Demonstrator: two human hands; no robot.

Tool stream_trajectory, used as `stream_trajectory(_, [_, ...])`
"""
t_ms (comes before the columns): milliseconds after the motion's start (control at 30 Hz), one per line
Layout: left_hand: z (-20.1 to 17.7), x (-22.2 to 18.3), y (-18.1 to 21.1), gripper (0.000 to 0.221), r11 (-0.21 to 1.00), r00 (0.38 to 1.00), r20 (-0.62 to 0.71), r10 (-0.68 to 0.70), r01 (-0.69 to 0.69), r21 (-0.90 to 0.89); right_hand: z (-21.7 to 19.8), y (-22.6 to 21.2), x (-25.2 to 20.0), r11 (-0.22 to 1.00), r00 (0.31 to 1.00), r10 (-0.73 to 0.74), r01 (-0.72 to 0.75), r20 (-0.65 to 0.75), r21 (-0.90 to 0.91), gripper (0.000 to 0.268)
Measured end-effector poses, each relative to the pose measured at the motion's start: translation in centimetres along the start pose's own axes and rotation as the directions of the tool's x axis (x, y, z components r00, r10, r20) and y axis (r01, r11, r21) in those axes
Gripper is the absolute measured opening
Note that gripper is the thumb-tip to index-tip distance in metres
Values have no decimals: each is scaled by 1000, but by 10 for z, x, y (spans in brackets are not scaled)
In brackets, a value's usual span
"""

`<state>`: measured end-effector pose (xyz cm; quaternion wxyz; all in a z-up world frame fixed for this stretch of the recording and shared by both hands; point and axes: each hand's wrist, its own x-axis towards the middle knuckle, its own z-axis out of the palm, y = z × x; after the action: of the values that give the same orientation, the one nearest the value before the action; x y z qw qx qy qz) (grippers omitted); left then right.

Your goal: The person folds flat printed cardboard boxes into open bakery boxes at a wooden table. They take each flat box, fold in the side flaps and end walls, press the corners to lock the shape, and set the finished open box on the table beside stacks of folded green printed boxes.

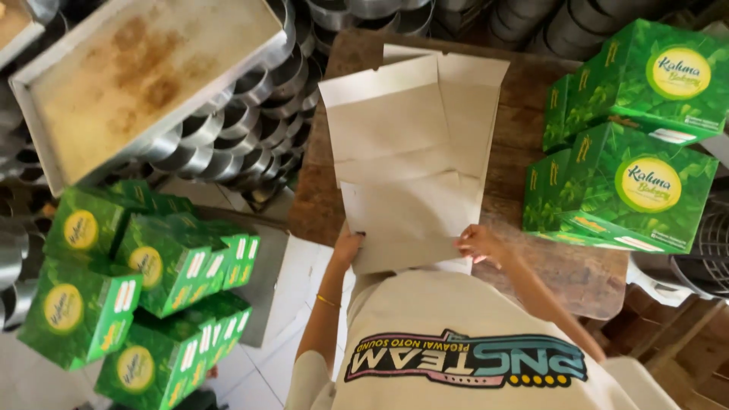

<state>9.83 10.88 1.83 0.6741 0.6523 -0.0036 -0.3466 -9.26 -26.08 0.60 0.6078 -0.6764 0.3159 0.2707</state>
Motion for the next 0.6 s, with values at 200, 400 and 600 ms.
stream_trajectory(200, [-20,13,25,72,997,996,89,18,-11,-82,9,-24,42,872,764,-432,219,-480,-437,82])
stream_trajectory(400, [-30,27,71,46,986,983,100,-157,161,-39,0,-26,109,949,921,-48,163,-387,270,101])
stream_trajectory(600, [-26,69,36,42,951,999,-42,15,-1,309,18,-55,92,906,816,-214,-39,-536,-421,59])
